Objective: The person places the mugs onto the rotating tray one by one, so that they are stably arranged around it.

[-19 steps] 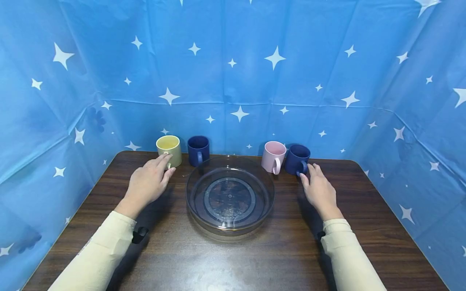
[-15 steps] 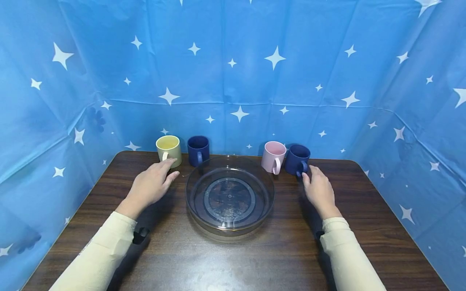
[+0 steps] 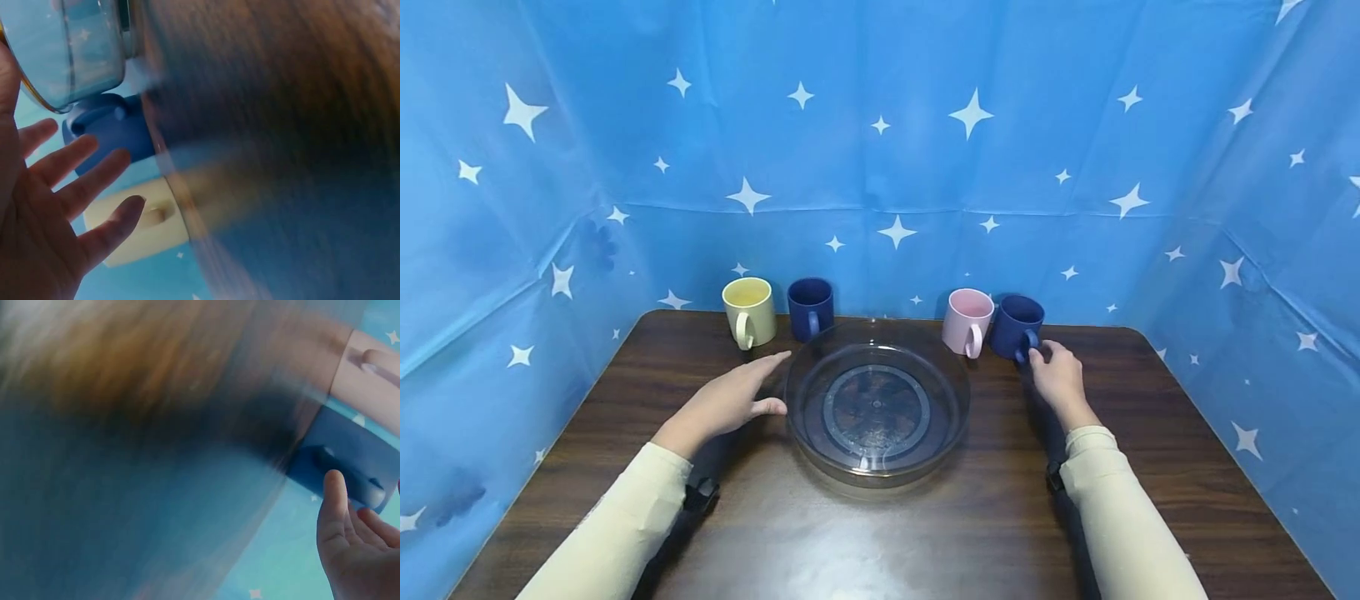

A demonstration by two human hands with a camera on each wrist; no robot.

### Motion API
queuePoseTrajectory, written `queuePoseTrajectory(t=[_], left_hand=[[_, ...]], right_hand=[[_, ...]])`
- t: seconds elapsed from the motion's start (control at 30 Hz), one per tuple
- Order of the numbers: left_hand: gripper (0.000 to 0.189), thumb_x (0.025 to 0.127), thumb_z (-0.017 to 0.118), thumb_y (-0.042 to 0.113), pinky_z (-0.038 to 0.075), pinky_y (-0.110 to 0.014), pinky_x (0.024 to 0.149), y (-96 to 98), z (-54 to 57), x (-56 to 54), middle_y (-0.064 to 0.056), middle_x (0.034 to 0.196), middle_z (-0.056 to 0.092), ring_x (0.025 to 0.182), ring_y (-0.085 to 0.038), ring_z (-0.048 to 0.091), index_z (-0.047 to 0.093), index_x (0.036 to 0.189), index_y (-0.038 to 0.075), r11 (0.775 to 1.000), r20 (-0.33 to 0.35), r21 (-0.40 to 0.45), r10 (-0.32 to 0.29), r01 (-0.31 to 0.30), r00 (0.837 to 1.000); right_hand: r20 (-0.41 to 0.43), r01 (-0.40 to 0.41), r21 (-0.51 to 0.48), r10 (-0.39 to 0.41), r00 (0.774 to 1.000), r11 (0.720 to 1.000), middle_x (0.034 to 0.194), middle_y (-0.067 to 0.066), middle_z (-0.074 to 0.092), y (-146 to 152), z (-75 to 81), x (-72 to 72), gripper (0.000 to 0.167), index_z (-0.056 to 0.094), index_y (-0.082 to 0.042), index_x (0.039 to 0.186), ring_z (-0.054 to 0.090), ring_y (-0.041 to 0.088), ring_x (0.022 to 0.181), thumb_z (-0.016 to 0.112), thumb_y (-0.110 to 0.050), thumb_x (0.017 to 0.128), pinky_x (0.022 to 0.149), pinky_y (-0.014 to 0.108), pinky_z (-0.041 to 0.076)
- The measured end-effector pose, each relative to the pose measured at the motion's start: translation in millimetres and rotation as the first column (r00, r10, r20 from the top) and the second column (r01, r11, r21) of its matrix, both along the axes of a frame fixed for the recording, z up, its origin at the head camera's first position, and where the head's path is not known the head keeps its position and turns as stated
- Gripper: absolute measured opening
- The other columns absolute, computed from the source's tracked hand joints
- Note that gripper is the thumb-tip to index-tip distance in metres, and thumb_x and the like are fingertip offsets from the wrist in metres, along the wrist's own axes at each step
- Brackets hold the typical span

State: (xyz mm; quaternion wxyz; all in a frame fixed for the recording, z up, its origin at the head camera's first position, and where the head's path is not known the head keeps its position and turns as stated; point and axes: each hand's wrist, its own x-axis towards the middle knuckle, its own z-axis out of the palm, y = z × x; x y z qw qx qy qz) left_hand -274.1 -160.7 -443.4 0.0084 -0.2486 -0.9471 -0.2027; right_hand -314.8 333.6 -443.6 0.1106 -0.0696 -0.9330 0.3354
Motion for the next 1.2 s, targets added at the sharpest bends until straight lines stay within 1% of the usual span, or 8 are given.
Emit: queuePoseTrajectory(t=[0.1,0.2,0.4,0.53,0.67,0.77,0.93,1.2], left_hand=[[0.081,0.094,0.071,0.038,0.035,-0.055,0.114,-1.8,-5.1,3.7,-0.021,0.156,0.041,0.142,-0.039,0.042,0.034,0.157,0.002,1.000,0.028,-0.001,-0.020,0.020,0.999],[0.083,0.094,0.072,0.036,0.033,-0.054,0.115,-2.3,-7.5,4.4,-0.021,0.158,0.039,0.144,-0.039,0.040,0.031,0.158,0.001,0.999,0.047,0.016,-0.042,0.042,0.998],[0.087,0.094,0.072,0.035,0.031,-0.053,0.117,2.0,-4.3,1.7,-0.021,0.161,0.034,0.146,-0.038,0.036,0.027,0.159,0.002,0.996,0.070,0.052,-0.072,0.068,0.995],[0.087,0.093,0.073,0.036,0.031,-0.052,0.117,4.5,-1.9,0.9,-0.019,0.161,0.034,0.147,-0.036,0.035,0.026,0.160,0.005,0.995,0.072,0.062,-0.087,0.083,0.994],[0.086,0.092,0.074,0.037,0.031,-0.053,0.117,6.3,0.8,0.9,-0.017,0.161,0.035,0.148,-0.035,0.034,0.029,0.160,0.009,0.994,0.082,0.071,-0.091,0.085,0.992],[0.084,0.092,0.073,0.037,0.030,-0.054,0.117,7.3,2.7,1.6,-0.018,0.161,0.035,0.148,-0.035,0.034,0.032,0.159,0.010,0.994,0.098,0.070,-0.086,0.080,0.991],[0.080,0.093,0.072,0.039,0.031,-0.055,0.116,7.0,2.4,1.6,-0.018,0.162,0.034,0.148,-0.036,0.033,0.036,0.158,0.010,0.995,0.098,0.059,-0.083,0.077,0.992],[0.080,0.092,0.072,0.041,0.032,-0.056,0.115,6.8,-0.3,0.9,-0.020,0.161,0.035,0.147,-0.037,0.034,0.037,0.157,0.010,0.994,0.074,0.058,-0.092,0.087,0.993]], right_hand=[[0.068,-0.024,-0.075,0.030,0.997,0.997,0.122,0.036,0.063,-5,-4.7,-2.1,0.049,0.044,0.016,0.142,0.068,0.042,0.107,0.046,-0.019,0.108,0.076,0.036,0.052],[0.098,-0.017,-0.141,0.031,0.995,0.990,0.128,0.035,0.060,-7,-7.1,-5.3,0.050,0.042,0.015,0.144,0.067,0.040,0.111,0.045,-0.019,0.109,0.073,0.028,0.049],[0.132,0.009,-0.266,0.027,0.991,0.964,0.130,0.034,0.057,-4,-4.2,-12.9,0.049,0.040,0.013,0.146,0.066,0.039,0.109,0.044,-0.018,0.109,0.078,0.032,0.056],[0.137,0.031,-0.314,0.013,0.991,0.949,0.126,0.033,0.060,0,-4.3,-18.0,0.047,0.045,0.013,0.144,0.070,0.025,0.094,0.049,-0.017,0.108,0.080,0.030,0.058],[0.126,0.057,-0.360,-0.012,0.992,0.931,0.117,0.028,0.063,3,-5.4,-20.6,0.044,0.051,0.013,0.138,0.067,0.010,0.080,0.054,-0.016,0.106,0.072,0.022,0.057],[0.110,0.083,-0.415,-0.041,0.993,0.906,0.105,0.022,0.066,4,-5.0,-21.8,0.039,0.055,0.014,0.132,0.067,0.008,0.073,0.057,-0.014,0.104,0.067,0.019,0.057],[0.095,0.104,-0.441,-0.069,0.993,0.891,0.098,0.018,0.066,4,-3.0,-23.3,0.038,0.058,0.016,0.128,0.066,0.004,0.066,0.060,-0.012,0.102,0.064,0.018,0.056],[0.077,0.141,-0.396,-0.120,0.990,0.907,0.123,0.032,0.062,2,-4.7,-24.1,0.038,0.060,0.014,0.130,0.066,-0.002,0.066,0.060,-0.009,0.100,0.068,0.016,0.056]])
